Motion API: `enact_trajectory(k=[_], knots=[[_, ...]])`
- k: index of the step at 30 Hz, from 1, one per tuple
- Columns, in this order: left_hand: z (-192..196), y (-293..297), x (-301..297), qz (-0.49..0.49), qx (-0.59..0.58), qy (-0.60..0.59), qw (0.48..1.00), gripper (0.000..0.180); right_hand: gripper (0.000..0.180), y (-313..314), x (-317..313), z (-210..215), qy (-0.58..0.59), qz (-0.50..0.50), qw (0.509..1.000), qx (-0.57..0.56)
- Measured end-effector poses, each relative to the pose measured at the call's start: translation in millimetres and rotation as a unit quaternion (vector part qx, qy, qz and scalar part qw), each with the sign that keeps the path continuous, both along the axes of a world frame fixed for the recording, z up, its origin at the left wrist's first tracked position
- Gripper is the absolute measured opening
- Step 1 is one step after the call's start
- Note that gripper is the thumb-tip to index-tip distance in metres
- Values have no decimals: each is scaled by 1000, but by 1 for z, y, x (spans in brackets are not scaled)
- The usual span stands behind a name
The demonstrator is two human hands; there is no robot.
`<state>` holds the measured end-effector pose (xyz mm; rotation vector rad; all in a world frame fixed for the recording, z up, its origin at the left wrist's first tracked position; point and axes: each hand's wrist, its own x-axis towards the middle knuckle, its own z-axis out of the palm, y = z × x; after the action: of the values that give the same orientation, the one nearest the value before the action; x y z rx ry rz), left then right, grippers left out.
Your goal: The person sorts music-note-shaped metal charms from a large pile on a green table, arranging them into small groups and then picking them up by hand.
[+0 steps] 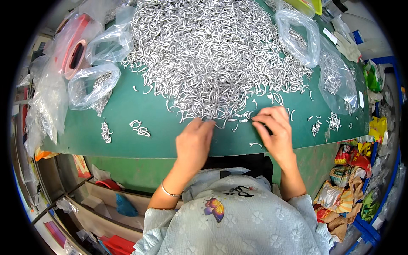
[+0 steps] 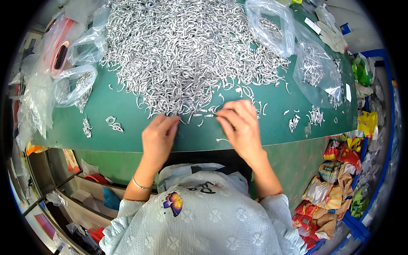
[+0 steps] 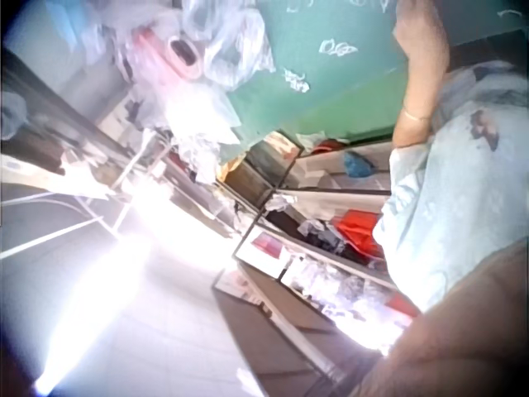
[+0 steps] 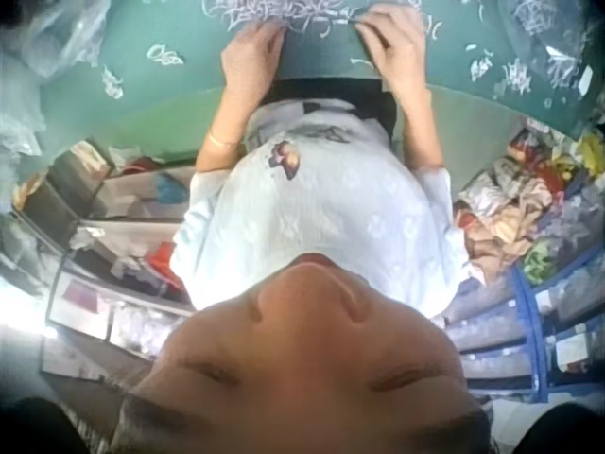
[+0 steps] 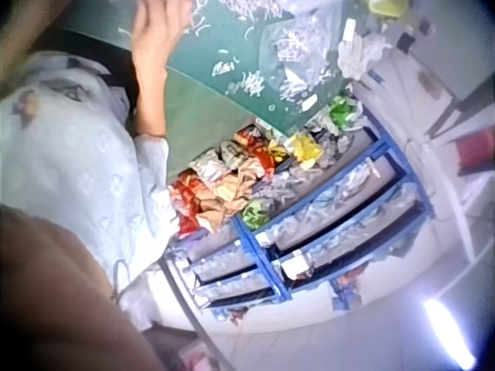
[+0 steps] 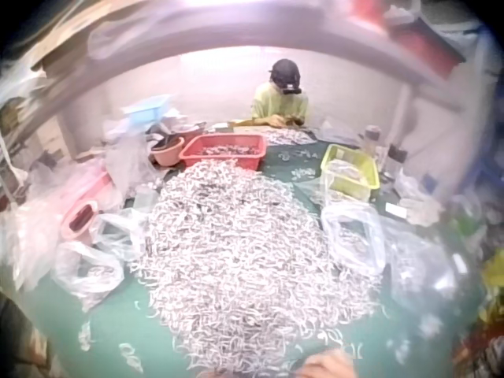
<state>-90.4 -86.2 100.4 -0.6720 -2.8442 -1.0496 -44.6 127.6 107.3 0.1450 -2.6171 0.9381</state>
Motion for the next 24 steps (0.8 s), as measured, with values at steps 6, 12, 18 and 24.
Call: enact_trajectory(k=[6, 12, 18, 24], knots=[[9, -3, 8, 16, 99, -95, 990, 17, 15, -13, -7, -8, -53, 22, 997, 61], [11, 13, 29, -26, 315, -404, 859, 18, 9, -13, 6, 3, -60, -13, 985, -162], [5, 21, 27, -14, 129, -121, 984, 20, 18, 3, 13, -4, -78, -128, 934, -325], [-4, 33, 26, -13, 94, -75, 993, 22, 18, 17, 9, 3, -134, -36, 867, -479]])
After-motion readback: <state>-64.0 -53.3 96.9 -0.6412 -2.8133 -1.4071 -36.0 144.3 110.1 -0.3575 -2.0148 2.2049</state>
